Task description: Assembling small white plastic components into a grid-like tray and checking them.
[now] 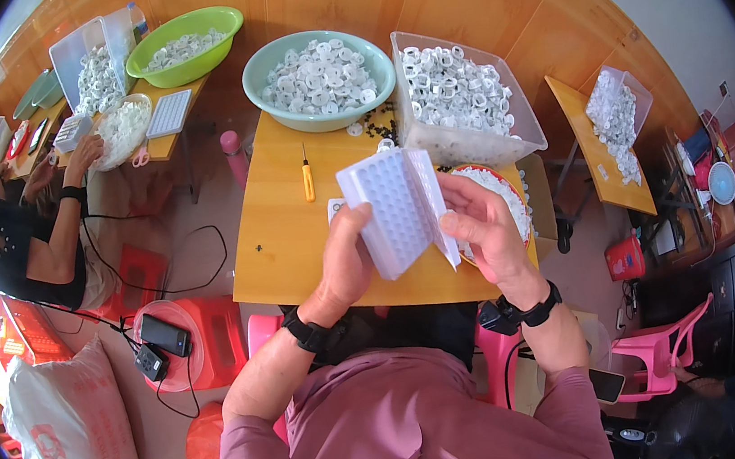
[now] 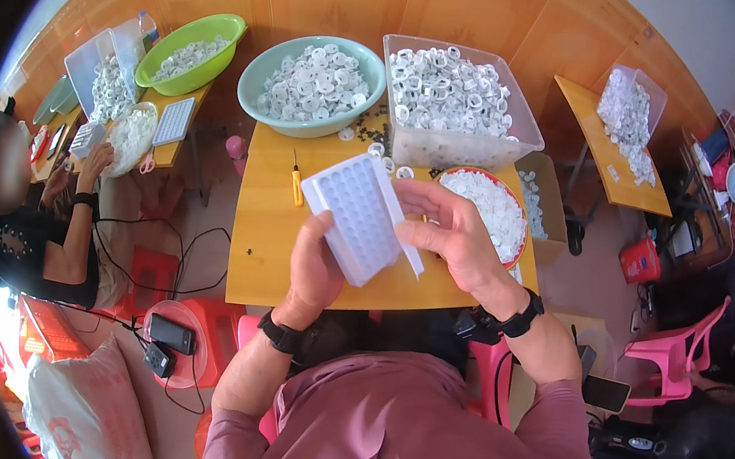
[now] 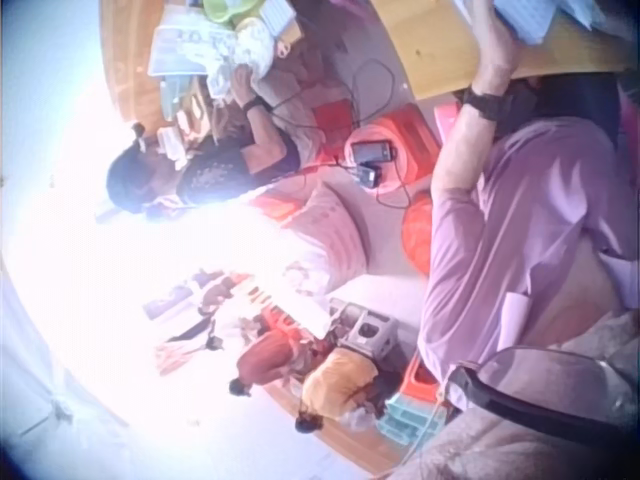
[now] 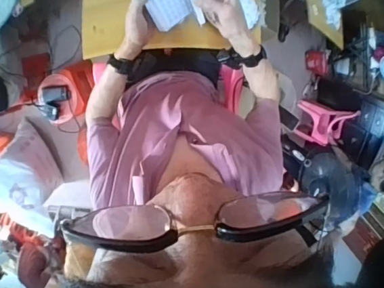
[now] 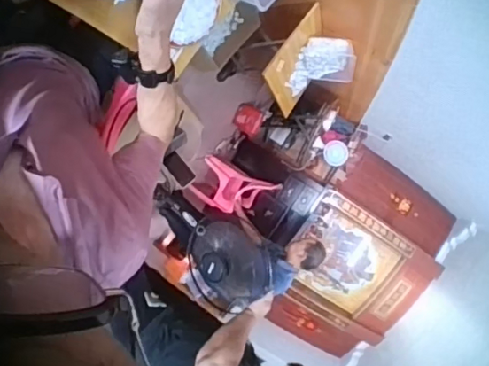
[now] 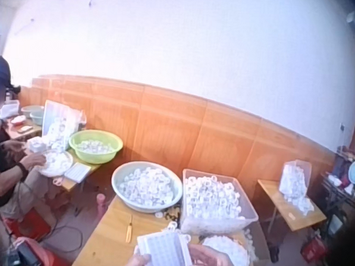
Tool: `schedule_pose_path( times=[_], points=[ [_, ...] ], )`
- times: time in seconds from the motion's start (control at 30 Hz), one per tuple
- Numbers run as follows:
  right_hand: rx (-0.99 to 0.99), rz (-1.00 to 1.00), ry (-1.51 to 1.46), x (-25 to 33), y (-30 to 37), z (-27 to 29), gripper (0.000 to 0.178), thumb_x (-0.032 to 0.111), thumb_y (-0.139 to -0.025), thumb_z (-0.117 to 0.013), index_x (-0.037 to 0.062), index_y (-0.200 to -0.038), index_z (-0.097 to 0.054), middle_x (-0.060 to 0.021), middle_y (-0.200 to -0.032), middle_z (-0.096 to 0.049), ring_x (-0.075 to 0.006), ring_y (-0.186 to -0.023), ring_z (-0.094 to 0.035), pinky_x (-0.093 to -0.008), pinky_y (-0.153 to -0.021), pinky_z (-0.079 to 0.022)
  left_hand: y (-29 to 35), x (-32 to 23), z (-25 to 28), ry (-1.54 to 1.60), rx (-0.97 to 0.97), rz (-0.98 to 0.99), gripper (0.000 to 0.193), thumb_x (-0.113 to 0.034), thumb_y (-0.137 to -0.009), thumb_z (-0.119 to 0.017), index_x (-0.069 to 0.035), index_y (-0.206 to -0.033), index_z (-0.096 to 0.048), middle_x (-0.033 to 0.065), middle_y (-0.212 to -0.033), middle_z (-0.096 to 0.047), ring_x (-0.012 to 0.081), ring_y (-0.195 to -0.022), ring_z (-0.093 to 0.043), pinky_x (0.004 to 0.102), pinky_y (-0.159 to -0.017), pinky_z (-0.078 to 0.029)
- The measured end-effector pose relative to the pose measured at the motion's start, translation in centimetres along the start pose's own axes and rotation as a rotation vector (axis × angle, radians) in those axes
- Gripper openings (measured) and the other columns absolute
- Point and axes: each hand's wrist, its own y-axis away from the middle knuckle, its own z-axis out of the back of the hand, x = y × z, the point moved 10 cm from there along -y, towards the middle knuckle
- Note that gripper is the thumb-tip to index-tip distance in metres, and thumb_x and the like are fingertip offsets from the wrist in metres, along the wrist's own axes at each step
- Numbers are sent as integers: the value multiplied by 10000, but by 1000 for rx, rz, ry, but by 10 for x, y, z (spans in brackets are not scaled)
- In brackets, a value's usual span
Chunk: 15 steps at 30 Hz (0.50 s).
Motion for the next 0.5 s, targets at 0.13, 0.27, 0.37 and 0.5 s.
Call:
schedule_pose_path(
  times=[0.13, 0.27, 0.37, 0.5],
  points=[
    [24, -27, -282, -8, -7, 1, 625, 145, -858, -715, -69, -1396, -479, -148, -1331, -596, -229, -1249, -549, -370, -1104, -381, 4, -13, 5, 198, -126, 114, 609, -383, -1002, -346, 18, -1460, -375, 183, -1409, -519, 322, -1272, -550, 486, -1084, -431],
    [-86, 70, -175, 1, -17, 24, 667, 153, -818, -741, -54, -1398, -484, -146, -1346, -581, -215, -1248, -541, -357, -1099, -379, 8, -56, 48, 200, -313, -101, 626, -439, -1013, -342, -28, -1484, -367, 142, -1464, -493, 311, -1341, -494, 482, -1128, -386],
    [-65, 196, 510, 17, -24, 15, 679, 145, -747, -777, -6, -1361, -530, -161, -1355, -577, -271, -1258, -539, -384, -1100, -379, 14, -109, 76, 227, -322, -284, 632, -494, -1008, -391, -62, -1469, -415, 112, -1468, -497, 291, -1348, -489, 460, -1130, -385],
    [184, 243, 1005, -16, -33, -18, 723, 116, -689, -806, 74, -1364, -550, -192, -1437, -507, -359, -1355, -449, -429, -1135, -356, 25, -136, 107, 253, -342, -310, 595, -499, -1002, -442, -61, -1401, -495, 80, -1386, -571, 267, -1281, -547, 430, -1083, -426]
  ],
)
